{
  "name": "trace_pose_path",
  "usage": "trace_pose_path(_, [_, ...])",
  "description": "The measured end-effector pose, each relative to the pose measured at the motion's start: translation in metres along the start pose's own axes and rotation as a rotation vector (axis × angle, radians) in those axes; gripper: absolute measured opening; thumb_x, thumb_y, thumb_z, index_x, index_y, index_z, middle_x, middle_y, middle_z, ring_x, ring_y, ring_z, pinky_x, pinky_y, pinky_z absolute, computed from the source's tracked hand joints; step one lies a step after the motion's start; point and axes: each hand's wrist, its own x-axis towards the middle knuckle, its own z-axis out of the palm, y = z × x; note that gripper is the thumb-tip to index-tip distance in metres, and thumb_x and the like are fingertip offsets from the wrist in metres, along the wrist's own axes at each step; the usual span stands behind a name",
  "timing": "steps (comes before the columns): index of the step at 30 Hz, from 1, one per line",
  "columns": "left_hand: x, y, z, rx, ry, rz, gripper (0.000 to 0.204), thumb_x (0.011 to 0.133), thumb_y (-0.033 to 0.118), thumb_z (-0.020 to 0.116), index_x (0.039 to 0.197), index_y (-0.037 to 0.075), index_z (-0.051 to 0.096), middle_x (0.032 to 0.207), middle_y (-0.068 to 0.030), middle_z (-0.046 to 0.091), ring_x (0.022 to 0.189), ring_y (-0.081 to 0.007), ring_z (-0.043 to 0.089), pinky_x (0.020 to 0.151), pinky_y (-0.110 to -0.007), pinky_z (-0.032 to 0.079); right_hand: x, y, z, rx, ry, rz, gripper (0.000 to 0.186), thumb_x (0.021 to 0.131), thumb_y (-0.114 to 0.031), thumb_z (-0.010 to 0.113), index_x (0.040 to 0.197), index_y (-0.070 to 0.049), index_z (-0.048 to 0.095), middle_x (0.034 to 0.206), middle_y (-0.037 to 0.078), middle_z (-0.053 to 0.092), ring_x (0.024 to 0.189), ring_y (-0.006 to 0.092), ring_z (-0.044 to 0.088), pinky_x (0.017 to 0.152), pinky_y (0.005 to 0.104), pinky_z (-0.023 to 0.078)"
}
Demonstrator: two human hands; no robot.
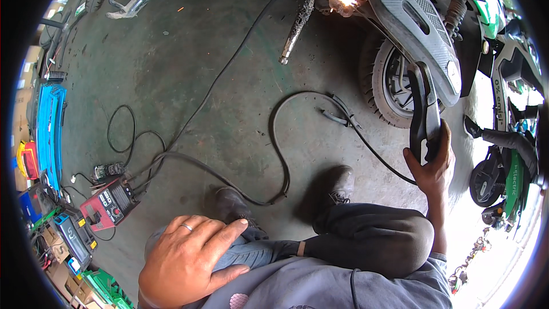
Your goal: The person welds a metal component onto an electric scooter using a welding rod and electrode holder while holding a handheld welding mask, occasionally using pliers to adjust wires on the floor.
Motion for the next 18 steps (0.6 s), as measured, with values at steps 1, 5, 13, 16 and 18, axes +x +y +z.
trace_pose_path(1, [0.0,-0.0002,-0.0001,0.001,0.0,0.001,0.062,0.073,0.043,0.075,0.121,0.006,0.062,0.097,-0.009,0.064,0.09,-0.0285,0.059,0.085,-0.041,0.044,0.0,0.0003,0.0002,0.002,-0.002,0.001,0.088,0.066,-0.023,0.081,0.14,0.0,0.039,0.099,0.023,0.067,0.091,0.0348,0.07,0.081,0.0408,0.056])
trace_pose_path(5, [0.0025,0.0043,-0.0033,0.022,-0.027,-0.008,0.062,0.073,0.043,0.075,0.121,0.006,0.062,0.096,-0.0088,0.064,0.09,-0.0286,0.059,0.085,-0.042,0.044,0.0,-0.0006,0.0023,0.015,0.017,-0.027,0.088,0.066,-0.021,0.082,0.139,0.001,0.039,0.095,0.02,0.065,0.087,0.0309,0.066,0.078,0.0387,0.054])
trace_pose_path(13, [0.0026,0.0034,-0.0023,0.025,-0.034,0.009,0.062,0.073,0.044,0.075,0.12,0.006,0.062,0.099,-0.009,0.064,0.091,-0.0289,0.059,0.086,-0.042,0.044,-0.0004,0.001,0.0036,0.063,0.028,-0.022,0.086,0.066,-0.016,0.082,0.138,0.002,0.04,0.087,0.014,0.061,0.077,0.0229,0.061,0.072,0.0339,0.051])
trace_pose_path(16, [0.0025,0.0035,-0.0027,0.02,-0.035,0.005,0.061,0.073,0.044,0.075,0.12,0.005,0.062,0.099,-0.0091,0.065,0.091,-0.0289,0.06,0.086,-0.042,0.044,0.0002,-0.0005,0.0026,0.063,0.025,-0.014,0.085,0.066,-0.017,0.082,0.138,0.002,0.04,0.087,0.014,0.061,0.077,0.0228,0.061,0.072,0.0338,0.051])
trace_pose_path(18, [0.0025,0.0037,-0.0029,0.019,-0.033,0.003,0.061,0.073,0.044,0.074,0.12,0.005,0.062,0.099,-0.0091,0.065,0.091,-0.0289,0.06,0.086,-0.042,0.044,-0.0002,0.0006,0.0038,0.056,0.037,-0.031,0.085,0.066,-0.017,0.083,0.137,0.002,0.041,0.086,0.014,0.06,0.077,0.0226,0.06,0.072,0.0338,0.051])
